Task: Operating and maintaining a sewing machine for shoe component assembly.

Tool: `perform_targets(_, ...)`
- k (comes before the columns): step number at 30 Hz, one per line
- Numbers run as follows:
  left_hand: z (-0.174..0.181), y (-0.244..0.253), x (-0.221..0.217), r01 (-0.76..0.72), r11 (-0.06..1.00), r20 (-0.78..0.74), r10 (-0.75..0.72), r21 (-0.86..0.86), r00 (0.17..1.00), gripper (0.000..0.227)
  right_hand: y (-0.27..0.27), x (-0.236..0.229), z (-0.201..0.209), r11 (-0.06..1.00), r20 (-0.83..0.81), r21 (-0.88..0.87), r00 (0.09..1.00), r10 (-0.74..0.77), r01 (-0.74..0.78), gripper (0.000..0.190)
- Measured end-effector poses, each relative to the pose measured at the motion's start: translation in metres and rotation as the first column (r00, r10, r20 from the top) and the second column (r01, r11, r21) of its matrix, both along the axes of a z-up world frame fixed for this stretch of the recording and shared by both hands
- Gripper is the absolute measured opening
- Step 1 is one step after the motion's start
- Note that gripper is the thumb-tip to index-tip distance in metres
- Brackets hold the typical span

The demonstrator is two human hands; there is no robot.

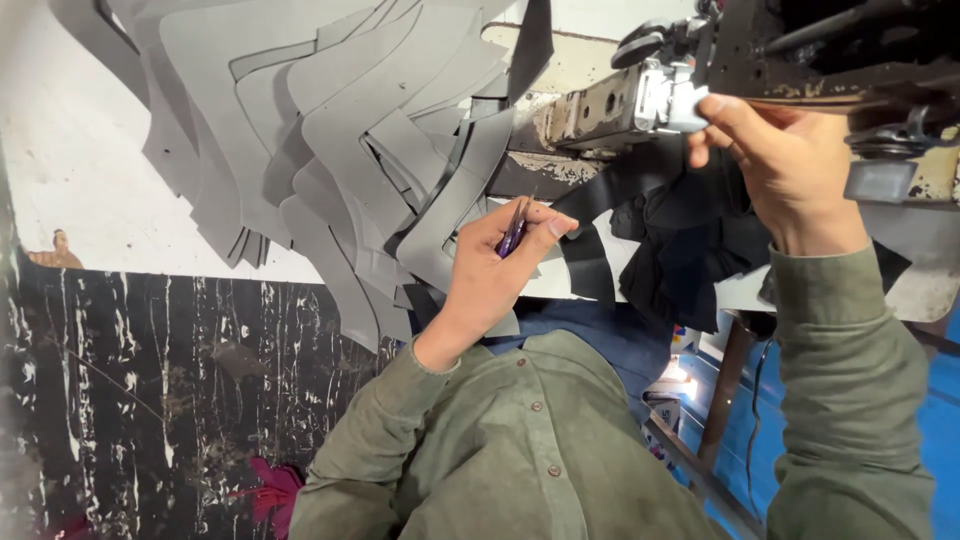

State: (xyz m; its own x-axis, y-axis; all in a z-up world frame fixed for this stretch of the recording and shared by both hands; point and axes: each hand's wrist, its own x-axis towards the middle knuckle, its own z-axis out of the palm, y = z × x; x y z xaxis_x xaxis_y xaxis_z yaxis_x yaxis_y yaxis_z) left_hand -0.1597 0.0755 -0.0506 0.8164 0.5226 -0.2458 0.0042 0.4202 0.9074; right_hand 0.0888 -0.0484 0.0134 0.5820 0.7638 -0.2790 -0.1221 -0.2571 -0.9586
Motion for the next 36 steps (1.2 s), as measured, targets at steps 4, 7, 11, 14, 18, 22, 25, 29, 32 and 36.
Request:
perform_targets(4, -0.002, -0.008, 0.004, 0.035, 0.999, 0.019, -0.035, 0.022, 0.999, 0.017, -0.002, -0.016, -0.004, 1.000, 0.180, -0.010, 0.983, 0.030, -0.029, 0.015)
perform_targets(7, -0.002, -0.019, 0.010, 0.028, 0.999, 0.065, -0.031, 0.039, 0.997, 0.018, -0.001, -0.030, 0.008, 0.995, 0.259, -0.041, 0.961, 0.100, -0.092, 0.015)
perform_targets(11, -0.009, -0.035, 0.001, 0.078, 0.991, 0.176, -0.058, -0.111, 0.983, 0.022, -0.019, -0.053, 0.010, 0.999, 0.281, -0.029, 0.960, -0.014, 0.023, 0.027)
perform_targets(14, 0.006, -0.046, -0.007, 0.211, 0.897, 0.049, -0.209, -0.389, 0.977, 0.023, -0.012, -0.069, 0.029, 0.996, 0.336, 0.008, 0.938, -0.082, 0.084, 0.026)
perform_targets(18, -0.004, -0.045, -0.015, 0.337, 0.842, 0.249, -0.250, -0.421, 0.936, 0.020, -0.022, -0.068, 0.033, 0.997, 0.068, 0.068, 0.997, -0.028, 0.024, 0.024)
perform_targets(22, 0.016, 0.013, -0.024, -0.366, 0.843, 0.018, 0.405, -0.393, 0.914, 0.029, -0.037, -0.060, 0.039, 0.999, -0.057, 0.026, 0.998, -0.032, 0.034, 0.021)
perform_targets(25, 0.004, 0.013, -0.021, -0.393, 0.908, 0.191, 0.363, 0.146, 0.912, 0.029, -0.041, -0.066, 0.037, 0.999, -0.077, 0.002, 0.996, -0.044, 0.044, 0.022)
perform_targets(29, 0.058, -0.014, 0.019, 0.017, 0.456, -0.045, 0.050, 0.890, 0.998, 0.045, -0.035, -0.084, 0.028, 0.989, -0.165, 0.090, 0.981, -0.104, 0.120, 0.020)
perform_targets(32, 0.061, -0.024, 0.041, 0.043, 0.367, -0.056, 0.026, 0.929, 0.998, 0.046, -0.040, -0.092, 0.019, 0.982, -0.093, 0.111, 0.986, -0.142, 0.152, 0.018)
perform_targets(36, 0.053, -0.033, 0.051, 0.061, 0.339, -0.066, 0.005, 0.939, 0.998, 0.032, -0.037, -0.102, 0.022, 0.983, 0.005, 0.123, 0.991, -0.135, 0.133, 0.016)
